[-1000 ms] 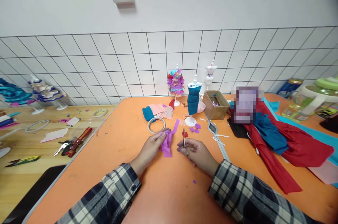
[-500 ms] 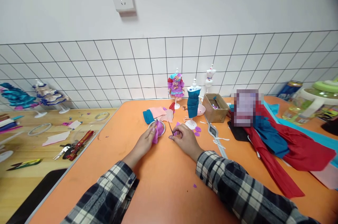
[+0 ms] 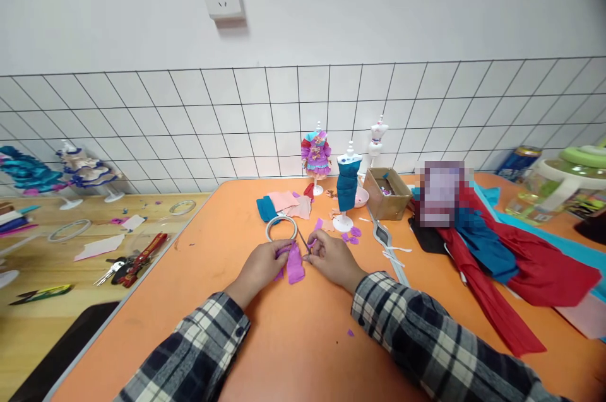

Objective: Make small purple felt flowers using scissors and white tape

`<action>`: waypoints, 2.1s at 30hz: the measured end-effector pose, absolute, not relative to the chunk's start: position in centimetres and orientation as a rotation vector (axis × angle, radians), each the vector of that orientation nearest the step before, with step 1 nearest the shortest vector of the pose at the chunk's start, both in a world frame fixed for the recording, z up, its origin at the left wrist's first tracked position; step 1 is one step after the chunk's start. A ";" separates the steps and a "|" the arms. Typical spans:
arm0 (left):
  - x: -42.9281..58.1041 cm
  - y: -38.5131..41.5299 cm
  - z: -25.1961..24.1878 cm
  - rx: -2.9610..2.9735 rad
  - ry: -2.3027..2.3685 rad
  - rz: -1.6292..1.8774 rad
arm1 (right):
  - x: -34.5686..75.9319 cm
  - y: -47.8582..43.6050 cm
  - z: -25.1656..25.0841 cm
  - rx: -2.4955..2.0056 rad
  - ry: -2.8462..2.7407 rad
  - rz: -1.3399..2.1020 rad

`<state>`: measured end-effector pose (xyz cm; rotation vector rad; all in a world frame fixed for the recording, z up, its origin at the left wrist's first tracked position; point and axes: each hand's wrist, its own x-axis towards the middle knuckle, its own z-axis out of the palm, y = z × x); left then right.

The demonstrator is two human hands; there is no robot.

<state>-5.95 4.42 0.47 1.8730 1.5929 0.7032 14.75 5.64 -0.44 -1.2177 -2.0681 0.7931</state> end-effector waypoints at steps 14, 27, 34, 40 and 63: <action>-8.7 5.4 1.2 1.913 1.955 0.820 | 13.3 7.5 1.4 -1.240 -2.563 0.960; -8.1 4.4 1.1 1.947 1.921 0.668 | 15.4 6.6 1.5 -1.251 -2.712 0.646; -8.1 3.3 2.4 2.085 1.639 0.479 | 16.1 6.0 2.9 -1.566 -2.789 0.533; -6.8 2.6 2.4 2.337 1.572 0.282 | 15.8 4.8 3.7 -1.592 -2.807 0.417; -7.2 3.9 0.9 1.845 1.742 0.887 | 16.2 7.0 2.2 -1.203 -2.511 0.837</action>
